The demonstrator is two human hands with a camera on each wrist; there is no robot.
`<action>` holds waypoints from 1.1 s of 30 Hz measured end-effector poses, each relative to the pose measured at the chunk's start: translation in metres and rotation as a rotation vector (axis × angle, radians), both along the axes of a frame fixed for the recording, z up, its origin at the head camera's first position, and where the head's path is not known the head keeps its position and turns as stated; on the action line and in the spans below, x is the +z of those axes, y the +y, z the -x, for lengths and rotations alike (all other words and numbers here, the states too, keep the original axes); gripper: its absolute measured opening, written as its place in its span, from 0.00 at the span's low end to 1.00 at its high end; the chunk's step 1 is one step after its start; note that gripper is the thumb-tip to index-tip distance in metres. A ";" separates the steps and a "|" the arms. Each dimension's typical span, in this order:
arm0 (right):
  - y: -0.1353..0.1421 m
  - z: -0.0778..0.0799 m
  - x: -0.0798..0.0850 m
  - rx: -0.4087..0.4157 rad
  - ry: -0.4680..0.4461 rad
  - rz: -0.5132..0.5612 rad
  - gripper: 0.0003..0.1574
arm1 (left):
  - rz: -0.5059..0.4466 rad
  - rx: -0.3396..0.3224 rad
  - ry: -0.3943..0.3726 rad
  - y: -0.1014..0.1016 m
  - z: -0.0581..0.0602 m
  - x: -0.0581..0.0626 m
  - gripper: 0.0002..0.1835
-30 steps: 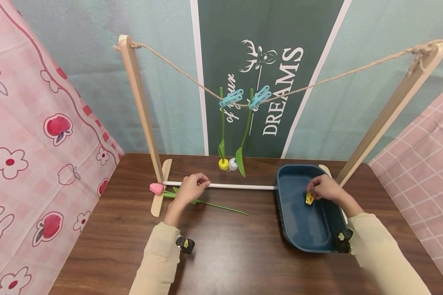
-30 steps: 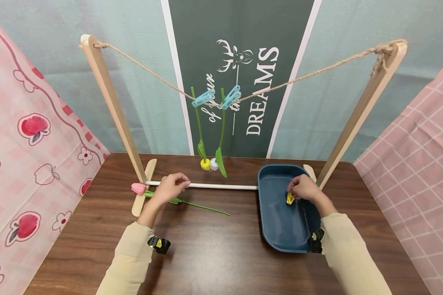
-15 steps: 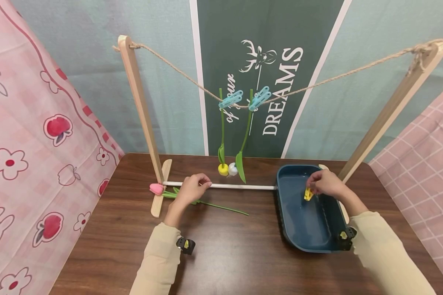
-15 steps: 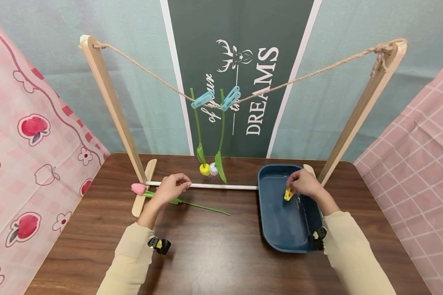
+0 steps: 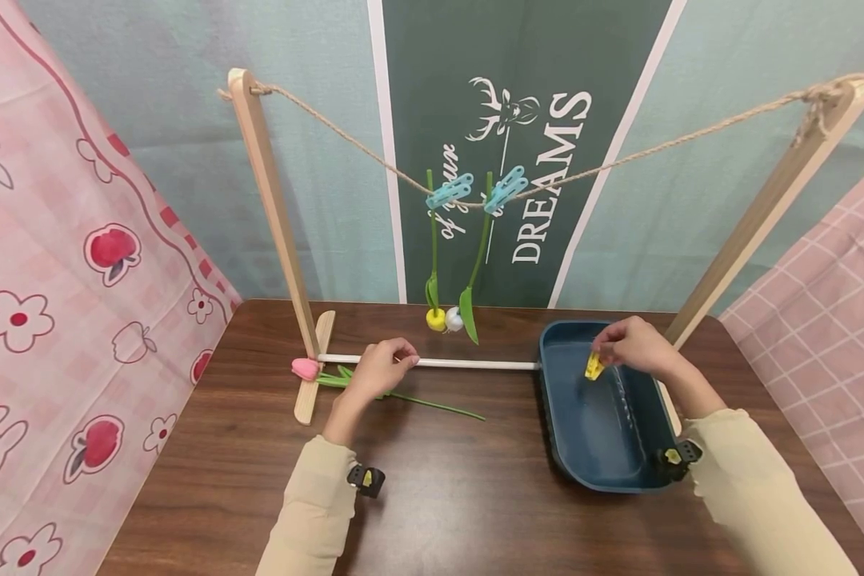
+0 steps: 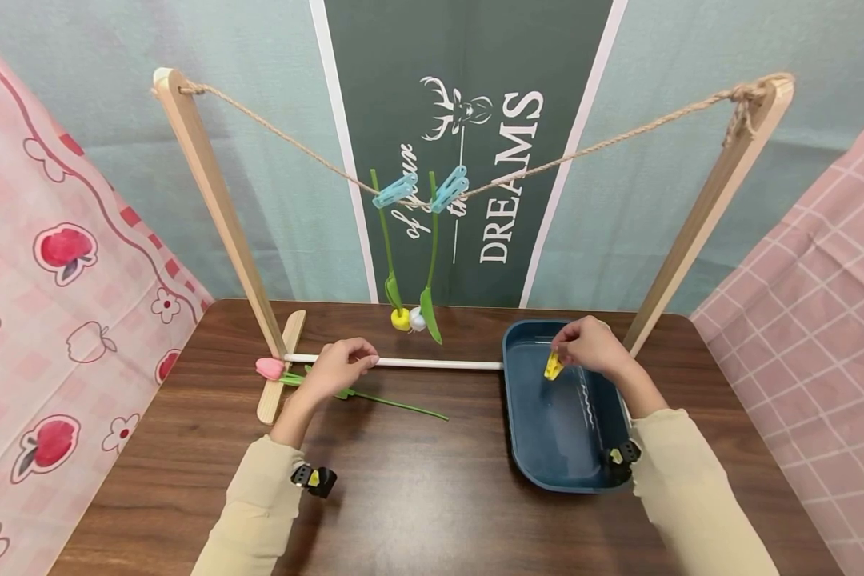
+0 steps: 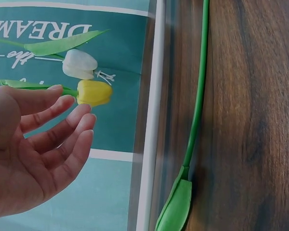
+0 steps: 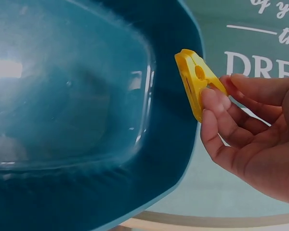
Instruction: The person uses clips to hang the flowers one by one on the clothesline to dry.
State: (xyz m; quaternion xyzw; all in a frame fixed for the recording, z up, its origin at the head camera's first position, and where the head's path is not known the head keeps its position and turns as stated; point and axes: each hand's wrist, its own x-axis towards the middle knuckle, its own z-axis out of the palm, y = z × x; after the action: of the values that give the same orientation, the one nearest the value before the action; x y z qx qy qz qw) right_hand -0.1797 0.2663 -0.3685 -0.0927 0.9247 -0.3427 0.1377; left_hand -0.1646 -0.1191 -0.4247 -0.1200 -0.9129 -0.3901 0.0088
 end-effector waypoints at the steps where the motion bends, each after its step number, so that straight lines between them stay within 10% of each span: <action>1: -0.001 0.000 0.001 -0.001 -0.001 0.003 0.11 | -0.001 -0.007 0.001 0.001 0.000 0.001 0.03; 33: -0.065 -0.015 0.025 0.112 0.050 0.080 0.12 | 0.026 -0.124 0.027 0.023 -0.007 0.011 0.03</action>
State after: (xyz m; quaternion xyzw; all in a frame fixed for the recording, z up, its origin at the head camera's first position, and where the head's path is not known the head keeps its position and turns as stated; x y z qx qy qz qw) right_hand -0.1646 0.2009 -0.3435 -0.1582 0.9067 -0.3687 0.1298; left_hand -0.1573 -0.0958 -0.4140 -0.1818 -0.9085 -0.3762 -0.0047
